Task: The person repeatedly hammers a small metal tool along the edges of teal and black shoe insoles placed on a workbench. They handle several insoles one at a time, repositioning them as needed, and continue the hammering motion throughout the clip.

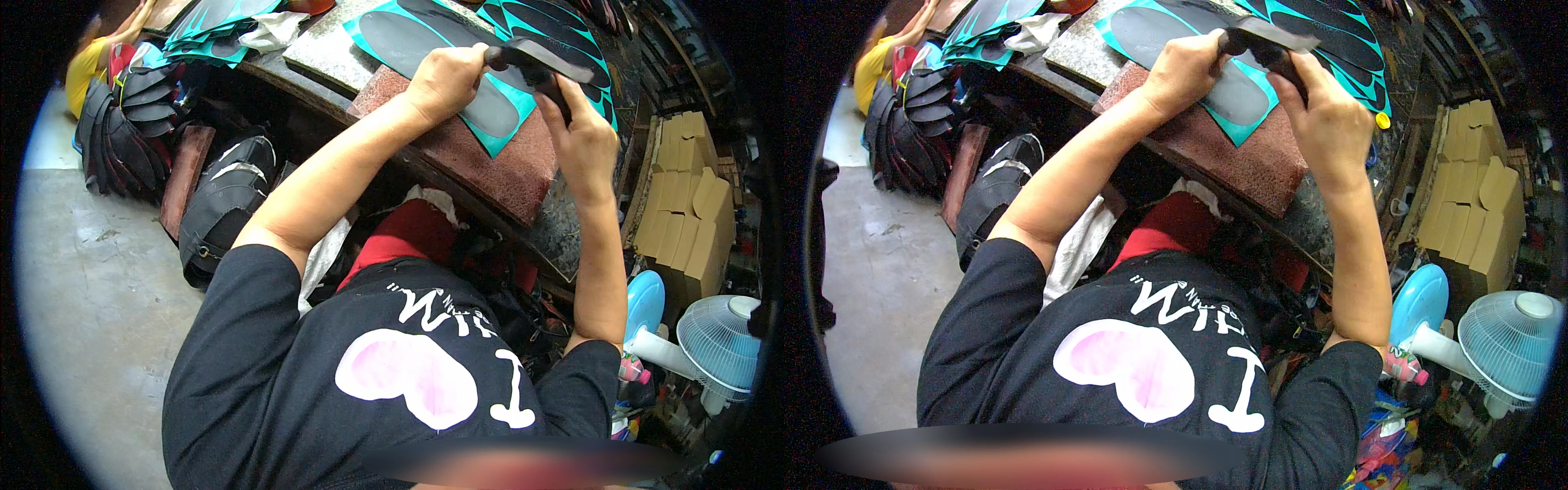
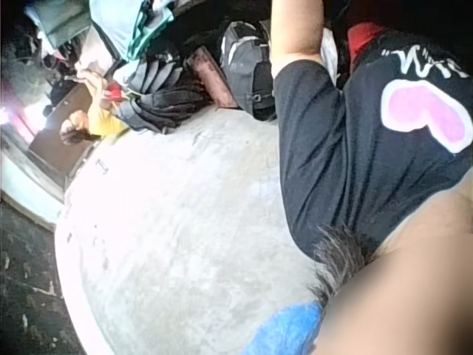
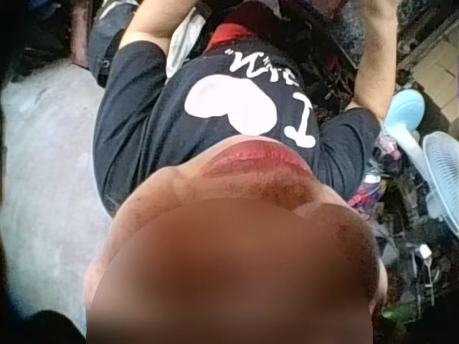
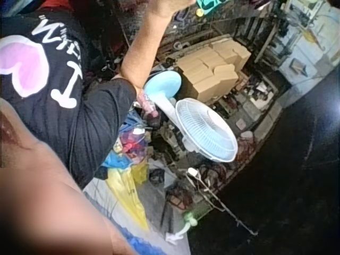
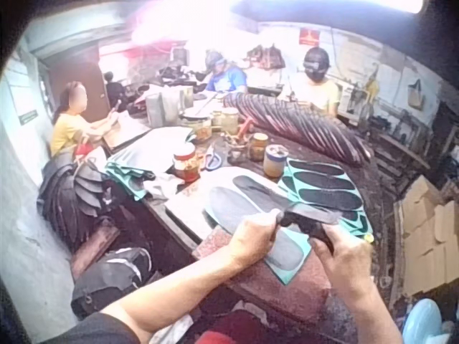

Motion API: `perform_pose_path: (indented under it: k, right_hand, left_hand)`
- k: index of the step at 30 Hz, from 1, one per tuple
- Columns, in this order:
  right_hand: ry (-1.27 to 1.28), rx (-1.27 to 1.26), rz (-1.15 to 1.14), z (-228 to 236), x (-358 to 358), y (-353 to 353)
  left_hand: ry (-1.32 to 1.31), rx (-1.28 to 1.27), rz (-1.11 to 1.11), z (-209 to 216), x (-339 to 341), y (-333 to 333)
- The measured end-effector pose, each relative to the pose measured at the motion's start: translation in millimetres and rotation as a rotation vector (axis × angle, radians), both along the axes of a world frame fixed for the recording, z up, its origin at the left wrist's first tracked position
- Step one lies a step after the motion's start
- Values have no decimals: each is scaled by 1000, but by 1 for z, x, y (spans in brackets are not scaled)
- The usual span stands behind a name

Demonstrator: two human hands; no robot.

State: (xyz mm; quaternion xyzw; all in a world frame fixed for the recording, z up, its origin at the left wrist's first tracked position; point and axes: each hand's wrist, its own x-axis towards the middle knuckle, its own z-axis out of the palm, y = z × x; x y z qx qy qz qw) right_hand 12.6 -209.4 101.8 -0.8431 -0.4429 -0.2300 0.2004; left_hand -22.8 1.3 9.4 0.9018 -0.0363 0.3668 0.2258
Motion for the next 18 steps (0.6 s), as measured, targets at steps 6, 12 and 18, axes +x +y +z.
perform_pose_path:
  k: [6, 12, 18]
  right_hand:
    - [53, 186, 11, 7, 11, -12]
    - [-17, 472, 213, 22, -4, -16]
    - [82, 102, -124, -9, 5, -16]
  left_hand:
    - [24, -987, -147, -11, 10, 15]
    - [-47, -305, -62, -5, 1, 3]
    - [-170, -260, 53, -3, 3, -7]
